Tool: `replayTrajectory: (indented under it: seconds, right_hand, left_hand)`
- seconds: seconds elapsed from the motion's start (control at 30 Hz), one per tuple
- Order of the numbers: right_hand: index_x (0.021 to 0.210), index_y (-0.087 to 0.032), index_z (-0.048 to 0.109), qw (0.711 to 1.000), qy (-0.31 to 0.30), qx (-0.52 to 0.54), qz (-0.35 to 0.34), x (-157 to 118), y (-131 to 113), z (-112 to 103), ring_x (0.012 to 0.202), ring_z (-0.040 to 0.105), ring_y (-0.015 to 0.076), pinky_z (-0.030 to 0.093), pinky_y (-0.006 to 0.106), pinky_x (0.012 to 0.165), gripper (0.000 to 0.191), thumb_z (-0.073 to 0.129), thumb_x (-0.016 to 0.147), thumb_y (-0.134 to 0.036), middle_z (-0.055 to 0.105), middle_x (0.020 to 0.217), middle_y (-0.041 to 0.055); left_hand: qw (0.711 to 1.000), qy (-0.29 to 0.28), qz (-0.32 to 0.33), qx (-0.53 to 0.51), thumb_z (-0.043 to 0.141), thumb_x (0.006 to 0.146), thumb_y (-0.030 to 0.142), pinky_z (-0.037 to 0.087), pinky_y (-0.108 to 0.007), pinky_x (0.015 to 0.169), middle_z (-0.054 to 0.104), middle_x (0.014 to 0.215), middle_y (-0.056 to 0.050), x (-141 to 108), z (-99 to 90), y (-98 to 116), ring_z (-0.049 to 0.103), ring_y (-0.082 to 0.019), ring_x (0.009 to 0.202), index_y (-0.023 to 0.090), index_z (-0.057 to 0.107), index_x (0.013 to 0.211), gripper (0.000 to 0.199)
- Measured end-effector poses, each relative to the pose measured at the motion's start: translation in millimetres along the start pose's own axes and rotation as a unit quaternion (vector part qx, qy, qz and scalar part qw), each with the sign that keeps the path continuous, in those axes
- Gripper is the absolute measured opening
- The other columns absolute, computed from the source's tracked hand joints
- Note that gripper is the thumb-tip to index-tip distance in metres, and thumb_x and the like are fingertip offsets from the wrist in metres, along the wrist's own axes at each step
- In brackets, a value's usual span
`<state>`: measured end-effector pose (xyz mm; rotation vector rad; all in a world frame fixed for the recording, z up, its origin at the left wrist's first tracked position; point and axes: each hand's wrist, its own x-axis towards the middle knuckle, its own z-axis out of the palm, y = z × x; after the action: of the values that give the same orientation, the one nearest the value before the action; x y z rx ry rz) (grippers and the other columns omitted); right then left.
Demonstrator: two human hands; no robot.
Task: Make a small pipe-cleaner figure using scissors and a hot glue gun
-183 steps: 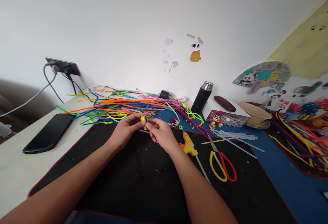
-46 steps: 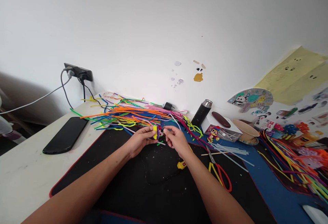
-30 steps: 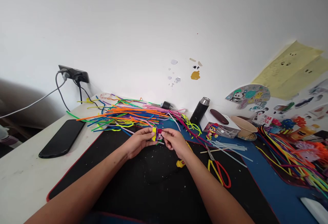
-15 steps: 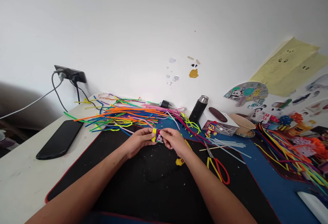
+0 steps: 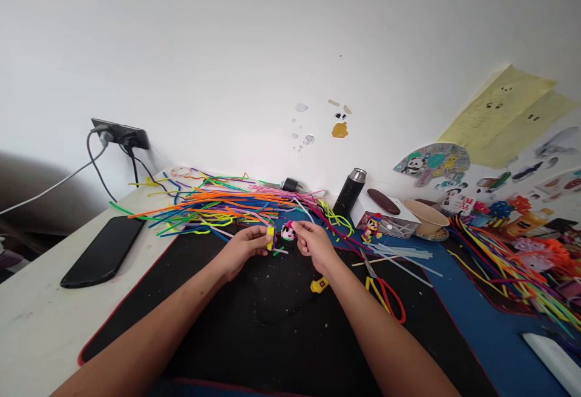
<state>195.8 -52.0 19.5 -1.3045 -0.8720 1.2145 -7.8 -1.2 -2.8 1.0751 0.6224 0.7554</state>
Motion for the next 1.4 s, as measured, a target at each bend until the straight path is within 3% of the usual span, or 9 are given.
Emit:
replayTrajectory:
  seconds: [0.17,0.53,0.8,1.4]
  right_hand:
    - [0.081,-0.018,0.064,0.999,0.017,0.022,-0.023,4,-8,-1,0.039,0.031,0.0052,0.013,0.022,0.04,0.051,0.089,0.063,-0.059,0.038,0.048,-0.0116]
    - [0.088,-0.017,0.069,0.999,0.0,0.009,-0.036,5,-9,19,0.037,0.033,0.0059,0.015,0.022,0.039,0.047,0.087,0.068,-0.055,0.041,0.047,-0.0107]
    - [0.091,-0.016,0.07,0.999,0.0,0.001,-0.042,4,-10,22,0.038,0.032,0.0059,0.016,0.022,0.039,0.046,0.086,0.069,-0.054,0.041,0.046,-0.0108]
    - [0.089,-0.016,0.069,0.999,-0.007,0.003,-0.035,3,-10,23,0.038,0.033,0.0061,0.015,0.022,0.04,0.048,0.087,0.068,-0.056,0.042,0.046,-0.0104]
  left_hand:
    - [0.997,-0.025,0.011,0.072,0.091,0.066,0.052,0.048,-0.028,0.068,0.066,0.078,-0.002,-1,5.4,0,0.058,-0.016,0.074,0.016,0.073,0.085,0.044]
    - [0.994,-0.065,-0.011,0.091,0.088,0.07,0.054,0.049,-0.029,0.068,0.067,0.078,-0.003,-2,6.6,-1,0.059,-0.017,0.072,0.015,0.077,0.091,0.046]
    - [0.999,-0.033,-0.029,0.016,0.094,0.063,0.048,0.052,-0.03,0.068,0.067,0.082,-0.005,-2,7.4,-2,0.061,-0.017,0.074,0.014,0.077,0.088,0.045]
    - [0.999,-0.032,-0.034,0.014,0.095,0.064,0.045,0.052,-0.03,0.069,0.068,0.082,-0.004,-3,7.3,-1,0.061,-0.016,0.073,0.014,0.078,0.09,0.044]
